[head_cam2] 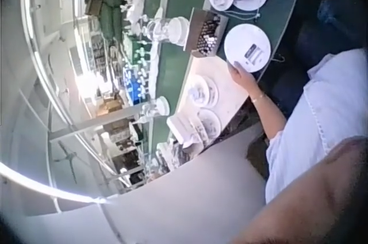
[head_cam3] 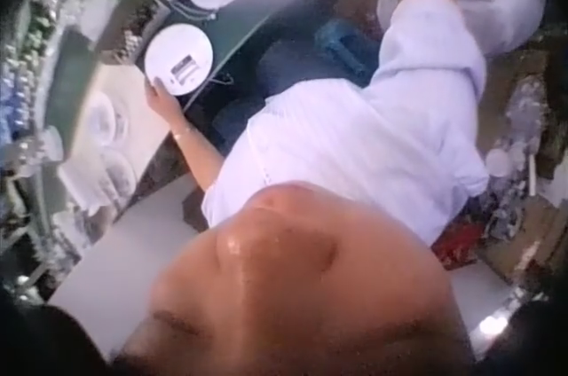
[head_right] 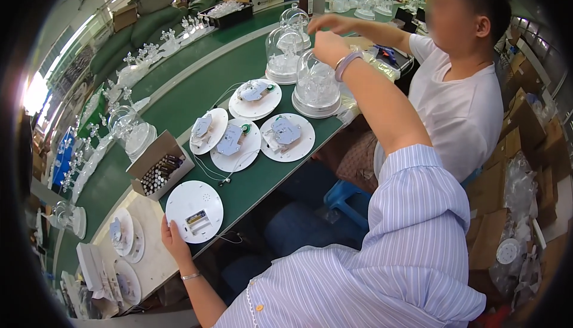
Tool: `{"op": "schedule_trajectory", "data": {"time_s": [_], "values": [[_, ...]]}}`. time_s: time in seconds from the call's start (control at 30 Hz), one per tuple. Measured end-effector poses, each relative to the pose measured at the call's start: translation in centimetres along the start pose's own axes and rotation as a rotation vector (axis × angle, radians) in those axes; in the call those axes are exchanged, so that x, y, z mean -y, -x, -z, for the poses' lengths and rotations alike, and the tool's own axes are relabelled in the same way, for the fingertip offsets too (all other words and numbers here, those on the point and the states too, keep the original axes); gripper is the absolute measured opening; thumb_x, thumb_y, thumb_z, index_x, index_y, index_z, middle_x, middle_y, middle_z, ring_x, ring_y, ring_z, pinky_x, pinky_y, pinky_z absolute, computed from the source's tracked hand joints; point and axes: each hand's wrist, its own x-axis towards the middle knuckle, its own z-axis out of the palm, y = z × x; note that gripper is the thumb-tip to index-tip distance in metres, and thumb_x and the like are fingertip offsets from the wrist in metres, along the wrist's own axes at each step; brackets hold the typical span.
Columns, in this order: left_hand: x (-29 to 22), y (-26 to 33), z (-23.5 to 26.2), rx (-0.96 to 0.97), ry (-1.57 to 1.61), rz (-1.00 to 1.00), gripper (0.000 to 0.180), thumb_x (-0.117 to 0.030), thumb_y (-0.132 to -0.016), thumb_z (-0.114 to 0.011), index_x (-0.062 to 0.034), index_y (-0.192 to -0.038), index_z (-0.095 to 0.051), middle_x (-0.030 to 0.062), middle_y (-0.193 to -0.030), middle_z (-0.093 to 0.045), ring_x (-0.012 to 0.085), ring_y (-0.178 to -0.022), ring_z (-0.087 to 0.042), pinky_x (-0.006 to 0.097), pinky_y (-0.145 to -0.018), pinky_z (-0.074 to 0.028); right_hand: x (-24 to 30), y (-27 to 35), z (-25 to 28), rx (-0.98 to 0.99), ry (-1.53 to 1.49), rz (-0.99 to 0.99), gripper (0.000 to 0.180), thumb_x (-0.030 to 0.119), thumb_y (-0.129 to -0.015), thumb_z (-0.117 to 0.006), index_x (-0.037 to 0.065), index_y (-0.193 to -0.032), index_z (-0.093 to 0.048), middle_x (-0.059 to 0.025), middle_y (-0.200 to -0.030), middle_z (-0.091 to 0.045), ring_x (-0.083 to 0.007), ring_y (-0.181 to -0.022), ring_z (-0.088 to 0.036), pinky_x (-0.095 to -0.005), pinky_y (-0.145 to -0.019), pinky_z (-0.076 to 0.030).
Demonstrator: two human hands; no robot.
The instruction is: Installing batteries into the bases of LED light fixtures on an assembly line.
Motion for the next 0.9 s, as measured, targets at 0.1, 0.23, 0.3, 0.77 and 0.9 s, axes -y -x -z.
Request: {"op": "schedule_trajectory", "data": {"time_s": [0.1, 0.23, 0.3, 0.77, 0.9], "values": [[0.0, -0.2, -0.4, 0.003, -0.018, -0.013, 0.033, -0.009, -0.087, -0.041, 0.0072, -0.115, -0.041, 0.0131, -0.106, -0.052, 0.0143, -0.092, -0.051, 0.025, -0.079, -0.042, -1.0, -1.5, -0.4, 0.034, -0.433, 0.282, 0.031, 0.022, -0.071, -0.058, 0.0, -0.091, -0.054, -0.0183, -0.083, -0.059, -0.0282, -0.076, -0.06, -0.0366, -0.065, -0.047], [0.5, 0.2, 0.6, -0.019, -0.055, -0.016, 0.033, -0.01, -0.087, -0.042, 0.0069, -0.116, -0.041, 0.0133, -0.107, -0.052, 0.0149, -0.094, -0.051, 0.026, -0.081, -0.041, 12.8, 5.7, 3.5, 0.631, -1.207, -0.154, 0.03, 0.013, -0.074, -0.057, 0.004, -0.101, -0.049, -0.0032, -0.071, -0.049, -0.0071, -0.05, -0.042, -0.0199, -0.037, -0.033], [0.3, 0.1, 0.8, -0.018, -0.145, -0.051, 0.033, -0.01, -0.086, -0.042, 0.007, -0.115, -0.043, 0.0128, -0.107, -0.052, 0.0161, -0.096, -0.05, 0.028, -0.083, -0.04, 16.3, 8.7, 3.9, 0.987, -1.553, -0.19, 0.032, 0.004, -0.076, -0.05, 0.001, -0.107, -0.045, -0.0033, -0.077, -0.048, -0.0064, -0.055, -0.04, -0.0176, -0.035, -0.028], [-0.5, 0.1, -0.4, -0.041, 0.016, -0.014, 0.03, -0.009, -0.085, -0.045, 0.0057, -0.111, -0.047, 0.0102, -0.101, -0.056, 0.011, -0.087, -0.052, 0.022, -0.075, -0.042, 24.9, 18.7, -1.7, 1.387, -1.955, 0.14, 0.032, 0.01, -0.087, -0.044, 0.0, -0.116, -0.043, -0.0108, -0.089, -0.055, -0.0071, -0.061, -0.049, -0.0123, -0.037, -0.038], [0.1, 0.0, -0.5, -0.058, 0.028, -0.061, 0.03, -0.009, -0.085, -0.046, 0.0055, -0.111, -0.047, 0.0102, -0.096, -0.058, 0.0108, -0.084, -0.053, 0.021, -0.072, -0.043, 25.5, 19.3, -2.3, 1.387, -1.886, 0.204, 0.033, 0.017, -0.089, -0.041, 0.003, -0.12, -0.042, -0.0049, -0.075, -0.054, -0.0041, -0.046, -0.039, -0.0143, -0.034, -0.028]]}}
